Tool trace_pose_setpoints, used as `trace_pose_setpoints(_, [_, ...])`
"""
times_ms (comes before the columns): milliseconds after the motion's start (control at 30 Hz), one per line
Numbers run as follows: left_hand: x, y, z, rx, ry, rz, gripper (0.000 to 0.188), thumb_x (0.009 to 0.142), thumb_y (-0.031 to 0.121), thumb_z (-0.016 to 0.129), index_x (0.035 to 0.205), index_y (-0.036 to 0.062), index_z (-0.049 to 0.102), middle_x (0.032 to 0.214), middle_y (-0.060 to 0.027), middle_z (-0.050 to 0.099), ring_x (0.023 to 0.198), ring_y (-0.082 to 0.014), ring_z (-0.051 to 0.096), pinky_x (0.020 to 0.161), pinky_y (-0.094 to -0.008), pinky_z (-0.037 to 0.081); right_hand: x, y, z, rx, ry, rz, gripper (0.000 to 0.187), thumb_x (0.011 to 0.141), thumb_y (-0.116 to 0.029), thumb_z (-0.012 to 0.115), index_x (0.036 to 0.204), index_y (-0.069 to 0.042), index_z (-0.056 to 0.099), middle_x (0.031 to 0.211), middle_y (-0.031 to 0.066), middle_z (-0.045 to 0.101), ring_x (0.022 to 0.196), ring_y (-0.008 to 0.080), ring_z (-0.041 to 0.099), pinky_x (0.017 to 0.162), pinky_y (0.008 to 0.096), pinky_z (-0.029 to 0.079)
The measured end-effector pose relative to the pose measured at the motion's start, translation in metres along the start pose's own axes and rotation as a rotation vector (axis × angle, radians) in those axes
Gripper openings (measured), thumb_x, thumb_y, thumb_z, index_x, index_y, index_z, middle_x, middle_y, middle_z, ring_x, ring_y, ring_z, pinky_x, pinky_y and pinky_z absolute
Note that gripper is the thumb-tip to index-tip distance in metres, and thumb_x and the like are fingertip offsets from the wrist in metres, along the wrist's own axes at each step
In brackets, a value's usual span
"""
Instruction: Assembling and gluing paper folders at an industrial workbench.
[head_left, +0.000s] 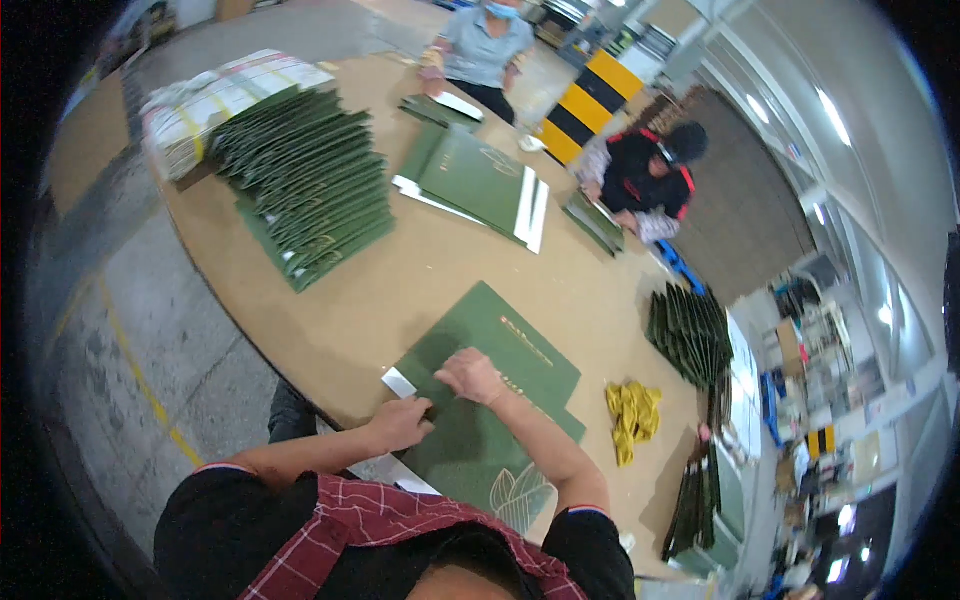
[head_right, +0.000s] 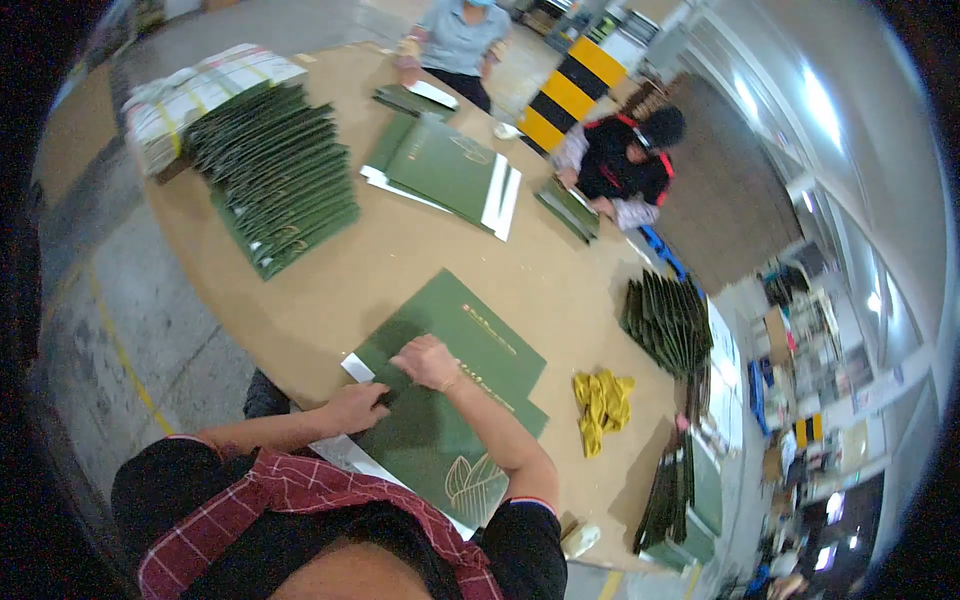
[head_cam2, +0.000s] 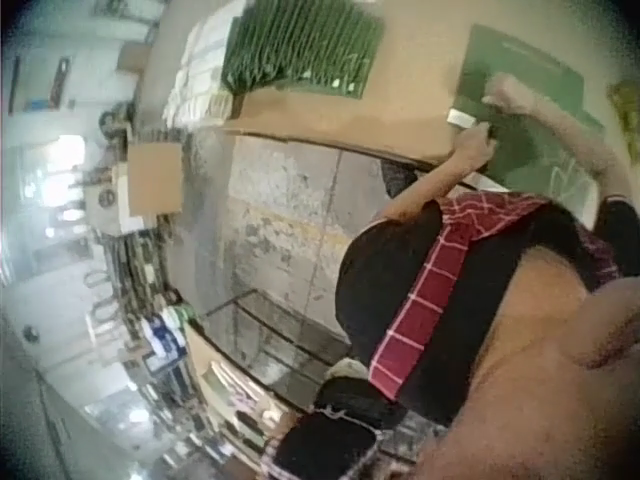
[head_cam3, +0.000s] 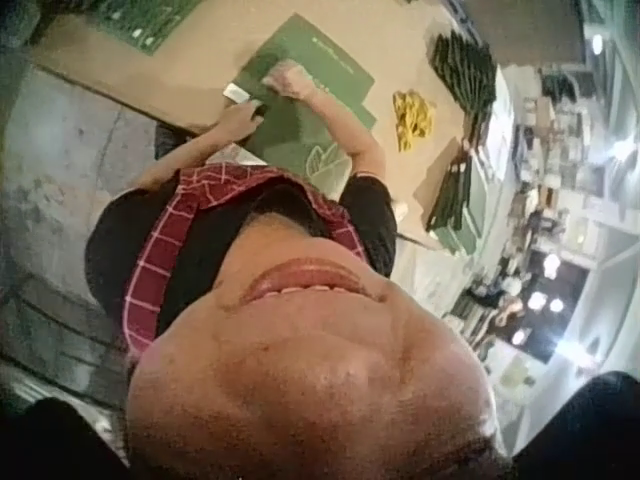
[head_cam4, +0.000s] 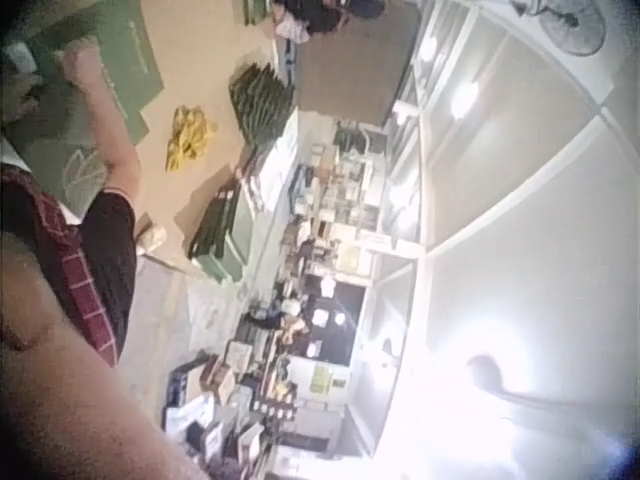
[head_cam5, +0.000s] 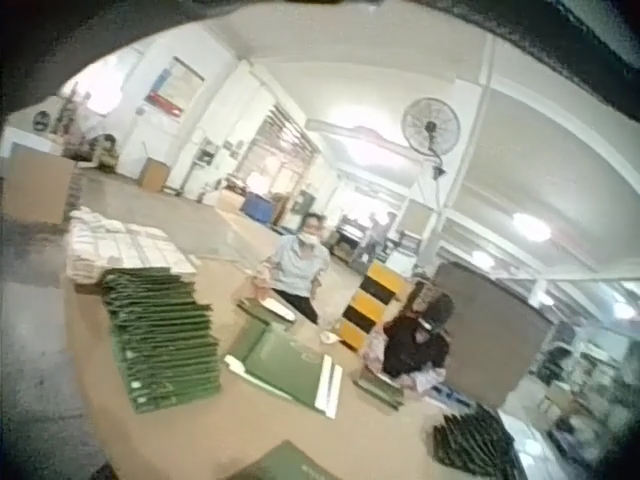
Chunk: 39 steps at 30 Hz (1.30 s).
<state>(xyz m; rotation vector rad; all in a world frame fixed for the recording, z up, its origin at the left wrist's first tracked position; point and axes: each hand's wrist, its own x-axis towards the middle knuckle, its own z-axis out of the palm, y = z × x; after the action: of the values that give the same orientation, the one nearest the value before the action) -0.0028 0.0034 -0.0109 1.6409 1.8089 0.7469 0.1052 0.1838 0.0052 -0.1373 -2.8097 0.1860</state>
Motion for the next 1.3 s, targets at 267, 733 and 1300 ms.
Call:
trace_pose_setpoints(267, [-0.024, 0.005, -0.018, -0.078, -0.073, 0.261, 0.039, 0.078, 0.02, 0.056, 0.114, 0.0078, 0.047, 0.105, -0.0195, 0.051, 0.099, -0.0346, 0.05, 0.085, -0.042, 0.04, -0.015, 0.012, -0.007, -0.133, 0.213, 0.257, 0.023, 0.081, -0.029, 0.055, 0.091, -0.009, 0.059, 0.1, 0.0079, 0.057, 0.094, 0.0262, 0.052, 0.082, 0.0369, 0.039])
trace_pose_setpoints(733, [-0.065, -0.015, -0.027, 0.301, -0.307, 0.611, 0.059, 0.076, 0.026, 0.059, 0.128, 0.0106, 0.035, 0.129, -0.0199, 0.036, 0.12, -0.0373, 0.035, 0.098, -0.0475, 0.03, -0.045, 0.027, -0.031, -0.055, 0.0, 0.844, 0.037, 0.084, -0.035, 0.05, 0.102, -0.003, 0.053, 0.101, 0.0186, 0.058, 0.097, 0.0305, 0.053, 0.083, 0.0384, 0.042])
trace_pose_setpoints(1300, [-0.073, -0.03, -0.018, -0.364, 0.183, 0.312, 0.061, 0.066, -0.009, 0.045, 0.123, 0.0112, 0.043, 0.117, -0.0244, 0.046, 0.104, -0.0387, 0.049, 0.085, -0.0385, 0.043, 0.048, 0.04, -0.02, -0.155, -0.156, 0.656, 0.028, 0.079, -0.038, 0.055, 0.083, -0.012, 0.064, 0.086, 0.009, 0.062, 0.09, 0.0255, 0.058, 0.077, 0.0395, 0.045])
